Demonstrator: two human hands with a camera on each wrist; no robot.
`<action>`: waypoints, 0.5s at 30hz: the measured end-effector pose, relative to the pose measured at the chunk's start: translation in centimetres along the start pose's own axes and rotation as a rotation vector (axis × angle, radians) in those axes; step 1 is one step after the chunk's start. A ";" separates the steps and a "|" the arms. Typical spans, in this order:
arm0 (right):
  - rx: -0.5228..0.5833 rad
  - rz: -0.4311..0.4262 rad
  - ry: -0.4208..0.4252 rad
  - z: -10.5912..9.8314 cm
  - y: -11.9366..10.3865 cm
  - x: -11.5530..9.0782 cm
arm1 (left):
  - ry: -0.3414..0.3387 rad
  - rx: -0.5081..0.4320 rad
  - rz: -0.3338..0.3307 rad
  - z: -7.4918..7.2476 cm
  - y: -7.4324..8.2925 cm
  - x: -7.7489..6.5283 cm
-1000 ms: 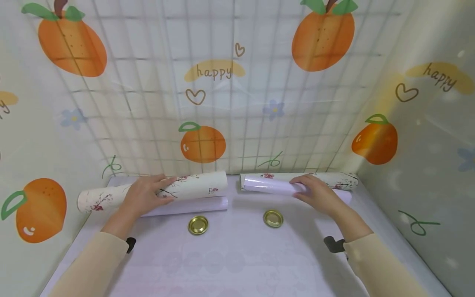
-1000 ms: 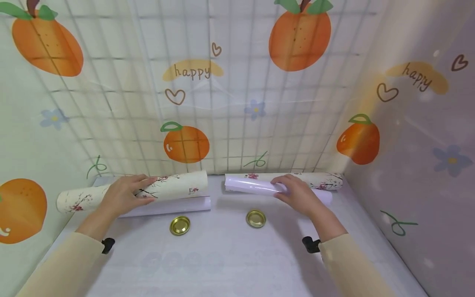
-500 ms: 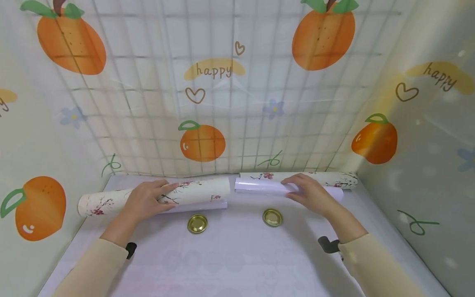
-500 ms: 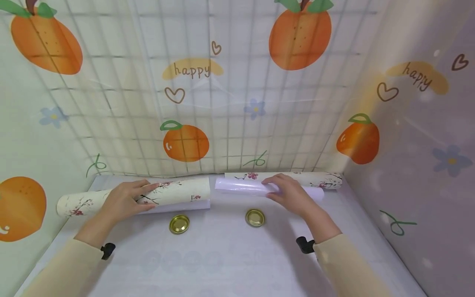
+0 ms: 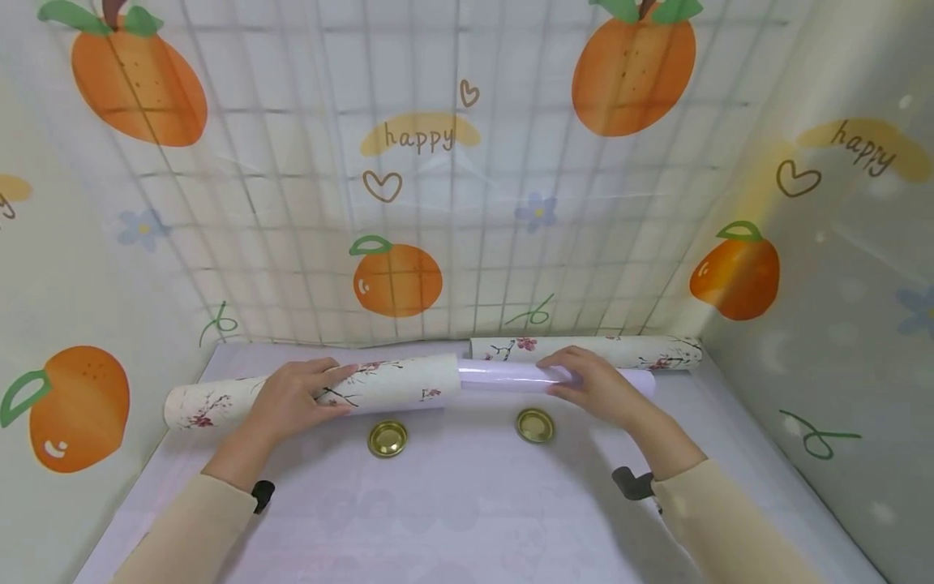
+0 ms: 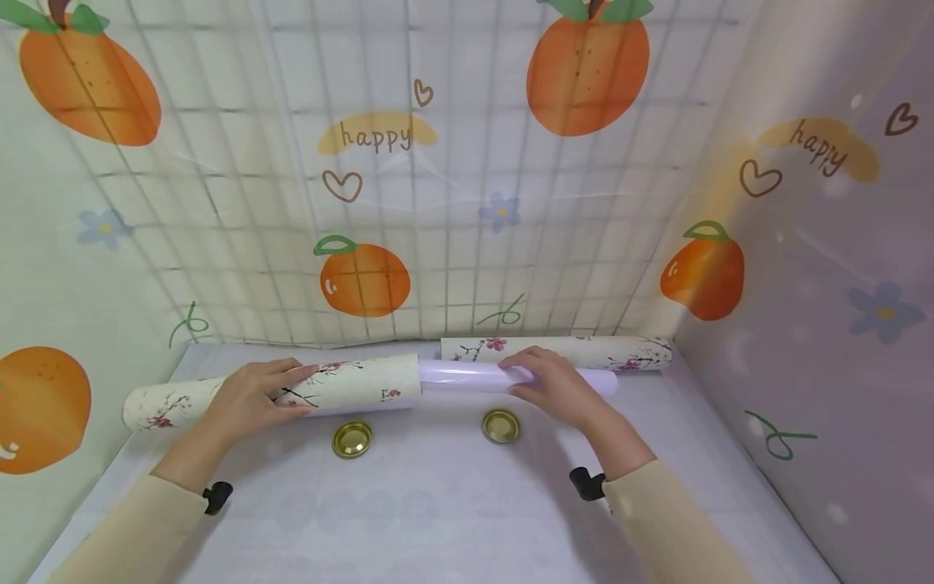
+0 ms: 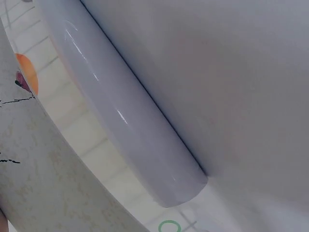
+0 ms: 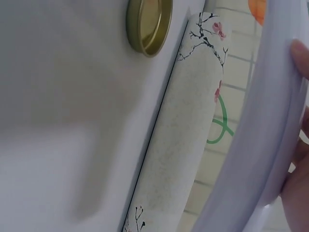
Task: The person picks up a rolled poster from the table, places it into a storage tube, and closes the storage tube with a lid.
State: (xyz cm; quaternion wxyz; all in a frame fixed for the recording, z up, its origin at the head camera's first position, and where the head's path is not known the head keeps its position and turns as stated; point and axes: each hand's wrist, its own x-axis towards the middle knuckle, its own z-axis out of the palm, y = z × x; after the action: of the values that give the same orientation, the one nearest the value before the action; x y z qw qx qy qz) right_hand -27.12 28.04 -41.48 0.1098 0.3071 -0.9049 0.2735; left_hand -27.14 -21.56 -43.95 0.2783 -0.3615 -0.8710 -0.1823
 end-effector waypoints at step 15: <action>0.094 0.034 -0.030 1.1 -0.7 0.5 | -0.024 -0.015 -0.009 0.3 0.7 0.1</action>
State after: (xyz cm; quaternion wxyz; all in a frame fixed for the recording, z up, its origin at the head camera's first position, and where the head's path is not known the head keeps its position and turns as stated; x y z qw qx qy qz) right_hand -27.07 26.66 -41.93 0.0772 0.3007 -0.8976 0.3130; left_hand -26.75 -20.86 -44.07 0.2643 -0.3616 -0.8746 -0.1856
